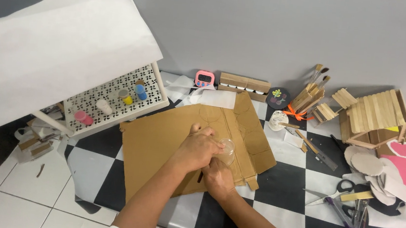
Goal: Tracing circular shapes onto a cardboard sheet using a plastic cup as a template and a black pen.
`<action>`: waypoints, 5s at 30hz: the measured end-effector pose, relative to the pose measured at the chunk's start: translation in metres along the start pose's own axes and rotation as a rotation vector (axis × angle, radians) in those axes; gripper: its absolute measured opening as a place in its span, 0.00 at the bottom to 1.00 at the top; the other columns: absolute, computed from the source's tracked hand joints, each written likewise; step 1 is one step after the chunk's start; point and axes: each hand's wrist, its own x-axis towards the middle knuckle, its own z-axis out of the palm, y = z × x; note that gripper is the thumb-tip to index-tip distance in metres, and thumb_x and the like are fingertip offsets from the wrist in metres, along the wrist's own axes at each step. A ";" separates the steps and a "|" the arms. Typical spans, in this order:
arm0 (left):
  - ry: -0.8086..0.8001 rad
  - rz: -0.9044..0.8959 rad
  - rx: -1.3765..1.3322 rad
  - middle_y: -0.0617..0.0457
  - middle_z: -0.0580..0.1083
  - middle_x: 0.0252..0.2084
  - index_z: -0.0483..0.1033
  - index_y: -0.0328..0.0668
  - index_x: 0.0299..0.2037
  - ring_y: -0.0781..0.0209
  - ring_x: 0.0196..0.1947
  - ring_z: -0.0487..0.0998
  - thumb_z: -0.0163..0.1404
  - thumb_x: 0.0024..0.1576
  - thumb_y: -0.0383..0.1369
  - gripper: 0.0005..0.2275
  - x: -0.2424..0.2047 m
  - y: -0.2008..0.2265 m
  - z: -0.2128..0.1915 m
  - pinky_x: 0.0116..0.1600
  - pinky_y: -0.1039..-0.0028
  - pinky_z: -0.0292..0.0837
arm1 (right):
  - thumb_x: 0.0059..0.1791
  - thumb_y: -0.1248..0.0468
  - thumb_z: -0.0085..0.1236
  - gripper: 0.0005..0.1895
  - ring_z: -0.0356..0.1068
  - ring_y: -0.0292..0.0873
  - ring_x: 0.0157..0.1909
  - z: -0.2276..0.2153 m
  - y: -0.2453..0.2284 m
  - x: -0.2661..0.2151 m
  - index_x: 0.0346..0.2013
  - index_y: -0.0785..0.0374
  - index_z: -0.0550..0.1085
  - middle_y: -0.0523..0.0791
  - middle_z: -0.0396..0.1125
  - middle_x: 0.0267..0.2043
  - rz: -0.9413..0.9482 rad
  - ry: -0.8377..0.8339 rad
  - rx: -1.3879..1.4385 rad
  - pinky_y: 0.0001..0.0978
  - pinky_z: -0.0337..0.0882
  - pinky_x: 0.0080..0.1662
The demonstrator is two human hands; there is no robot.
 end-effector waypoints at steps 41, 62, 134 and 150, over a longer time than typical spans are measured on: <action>0.738 -0.595 -0.104 0.51 0.69 0.66 0.46 0.42 0.73 0.49 0.65 0.69 0.62 0.46 0.49 0.48 -0.056 -0.053 0.065 0.62 0.51 0.61 | 0.44 0.58 0.56 0.22 0.74 0.39 0.46 -0.103 0.104 -0.072 0.54 0.44 0.75 0.35 0.72 0.53 0.723 -0.057 -0.243 0.35 0.74 0.31; 0.132 -0.498 -0.078 0.53 0.62 0.69 0.40 0.44 0.74 0.53 0.69 0.59 0.68 0.35 0.64 0.63 -0.073 0.008 0.050 0.70 0.55 0.48 | 0.60 0.46 0.30 0.28 0.69 0.46 0.39 -0.169 0.087 0.001 0.40 0.59 0.77 0.47 0.70 0.41 0.342 0.373 0.138 0.40 0.66 0.44; 0.180 -0.666 -0.264 0.41 0.58 0.73 0.36 0.45 0.77 0.51 0.76 0.54 0.63 0.47 0.53 0.54 -0.017 -0.032 0.010 0.77 0.51 0.30 | 0.50 0.49 0.59 0.13 0.69 0.38 0.63 -0.027 0.140 0.039 0.47 0.44 0.75 0.37 0.74 0.56 0.351 -0.247 -0.068 0.32 0.62 0.60; 0.189 -0.668 -0.284 0.40 0.57 0.74 0.37 0.47 0.77 0.53 0.75 0.55 0.63 0.47 0.52 0.53 -0.018 -0.028 0.003 0.77 0.49 0.29 | 0.50 0.48 0.58 0.13 0.68 0.37 0.63 -0.024 0.144 0.038 0.47 0.44 0.74 0.37 0.74 0.57 0.355 -0.261 -0.071 0.32 0.61 0.61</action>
